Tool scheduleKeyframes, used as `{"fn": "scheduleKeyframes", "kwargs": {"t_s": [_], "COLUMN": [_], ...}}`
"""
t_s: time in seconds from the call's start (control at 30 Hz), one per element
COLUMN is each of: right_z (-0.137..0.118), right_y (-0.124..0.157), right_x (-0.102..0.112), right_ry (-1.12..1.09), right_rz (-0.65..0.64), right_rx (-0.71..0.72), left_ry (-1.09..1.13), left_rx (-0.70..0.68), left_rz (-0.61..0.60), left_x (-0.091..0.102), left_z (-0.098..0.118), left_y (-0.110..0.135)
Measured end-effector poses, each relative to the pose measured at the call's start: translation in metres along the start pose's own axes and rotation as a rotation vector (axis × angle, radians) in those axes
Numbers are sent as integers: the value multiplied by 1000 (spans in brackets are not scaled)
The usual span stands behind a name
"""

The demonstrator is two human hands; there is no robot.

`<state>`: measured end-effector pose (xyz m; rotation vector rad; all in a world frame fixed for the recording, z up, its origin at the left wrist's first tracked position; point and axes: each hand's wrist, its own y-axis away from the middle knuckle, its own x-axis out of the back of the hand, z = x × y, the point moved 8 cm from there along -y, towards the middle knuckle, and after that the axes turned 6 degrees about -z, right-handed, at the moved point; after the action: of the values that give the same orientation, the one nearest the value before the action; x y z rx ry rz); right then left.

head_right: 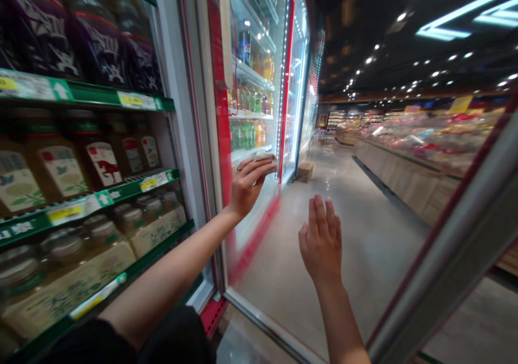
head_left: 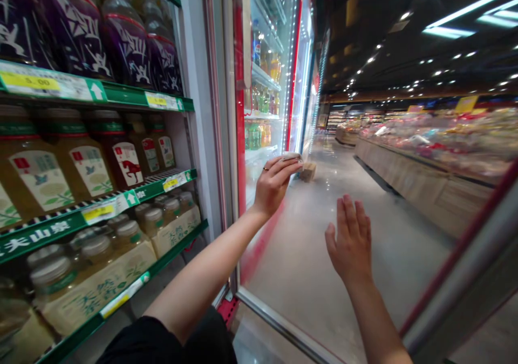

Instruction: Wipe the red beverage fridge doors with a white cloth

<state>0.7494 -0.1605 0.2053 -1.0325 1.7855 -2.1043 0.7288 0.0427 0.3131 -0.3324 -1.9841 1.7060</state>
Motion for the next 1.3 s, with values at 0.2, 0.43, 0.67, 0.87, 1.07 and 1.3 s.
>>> {"fn": "scheduleKeyframes", "kwargs": {"t_s": [0.2,0.43,0.67,0.87,1.07,1.3], "right_z": [2,0,3,4,11,18], "right_y": [0,2,3,5,4,4], "right_x": [-2,-2,0,-1,-2,-5], "right_ry": [-11,4,35,31,-4,-23], "right_rz": [-13,11,22,8,6,-2], "right_rx": [-6,-28,-23,-7,-7,45], "left_ry": [-50,-61,-47,-56,-104,-2], "left_rx": [86,38,218,191,246,304], "left_rz": [131,86,216,176,233,194], "left_x": [22,15,34,34,50,48], "left_z": [-17,-12,-48,-40,-79,-78], "left_y": [11,9,14,16,13,39]}}
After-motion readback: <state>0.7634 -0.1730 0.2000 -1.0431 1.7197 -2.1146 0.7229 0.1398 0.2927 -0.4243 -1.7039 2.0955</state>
